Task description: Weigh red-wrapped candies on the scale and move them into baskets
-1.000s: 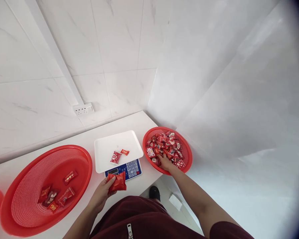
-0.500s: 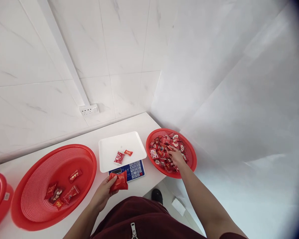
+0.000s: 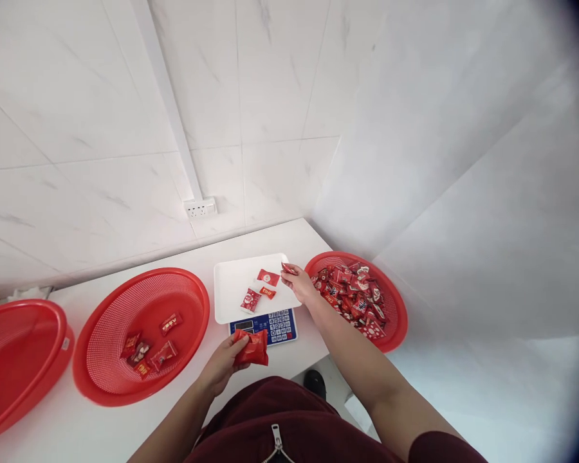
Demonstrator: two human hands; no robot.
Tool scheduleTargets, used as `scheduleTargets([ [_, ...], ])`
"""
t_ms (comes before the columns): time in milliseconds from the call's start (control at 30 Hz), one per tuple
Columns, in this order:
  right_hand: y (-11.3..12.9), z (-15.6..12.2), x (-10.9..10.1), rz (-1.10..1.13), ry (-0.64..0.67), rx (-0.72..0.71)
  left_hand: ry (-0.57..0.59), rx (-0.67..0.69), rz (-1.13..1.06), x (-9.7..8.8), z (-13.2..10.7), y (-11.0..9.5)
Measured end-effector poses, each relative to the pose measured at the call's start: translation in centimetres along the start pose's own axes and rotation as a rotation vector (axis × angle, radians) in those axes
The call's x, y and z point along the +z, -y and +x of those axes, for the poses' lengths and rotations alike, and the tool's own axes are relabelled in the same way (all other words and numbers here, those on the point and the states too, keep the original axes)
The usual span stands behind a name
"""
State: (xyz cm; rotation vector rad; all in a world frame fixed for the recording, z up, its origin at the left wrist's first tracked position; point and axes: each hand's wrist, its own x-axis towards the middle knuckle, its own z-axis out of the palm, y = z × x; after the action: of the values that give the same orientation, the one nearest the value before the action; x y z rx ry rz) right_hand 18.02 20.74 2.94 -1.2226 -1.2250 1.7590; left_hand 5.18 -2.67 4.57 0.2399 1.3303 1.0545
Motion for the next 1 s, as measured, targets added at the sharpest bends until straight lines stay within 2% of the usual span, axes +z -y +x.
scheduleTargets([
  [267, -1.3, -1.9, 0.0, -0.223, 0.086, 0.140, -0.028, -0.012, 0.003, -1.0, 0.1, 0.9],
  [400, -1.0, -2.0, 0.5, -0.236, 0.129, 0.149, -0.032, -0.014, 0.019, -0.6, 0.4, 0.7],
  [533, -0.8, -2.7, -0.4, -0.281, 0.090, 0.121, -0.037, 0.022, 0.029, 0.1, 0.5, 0.4],
  [633, -1.2, -4.9, -1.1, -0.315, 0.161, 0.097, -0.056, 0.074, 0.049, 0.7, 0.7, 0.3],
  [800, -2.6, -10.1, -0.5, -0.345, 0.473, 0.097, -0.029, 0.149, 0.119, 1.9, 1.3, 0.2],
  [900, -3.1, -11.9, 0.0, -0.413, 0.468, 0.059, 0.007, 0.173, 0.129, 2.9, 1.6, 0.3],
  [1000, -2.8, -11.7, -0.9, -0.500, 0.418, 0.036, 0.046, 0.158, 0.014, 3.7, 1.8, 0.2],
])
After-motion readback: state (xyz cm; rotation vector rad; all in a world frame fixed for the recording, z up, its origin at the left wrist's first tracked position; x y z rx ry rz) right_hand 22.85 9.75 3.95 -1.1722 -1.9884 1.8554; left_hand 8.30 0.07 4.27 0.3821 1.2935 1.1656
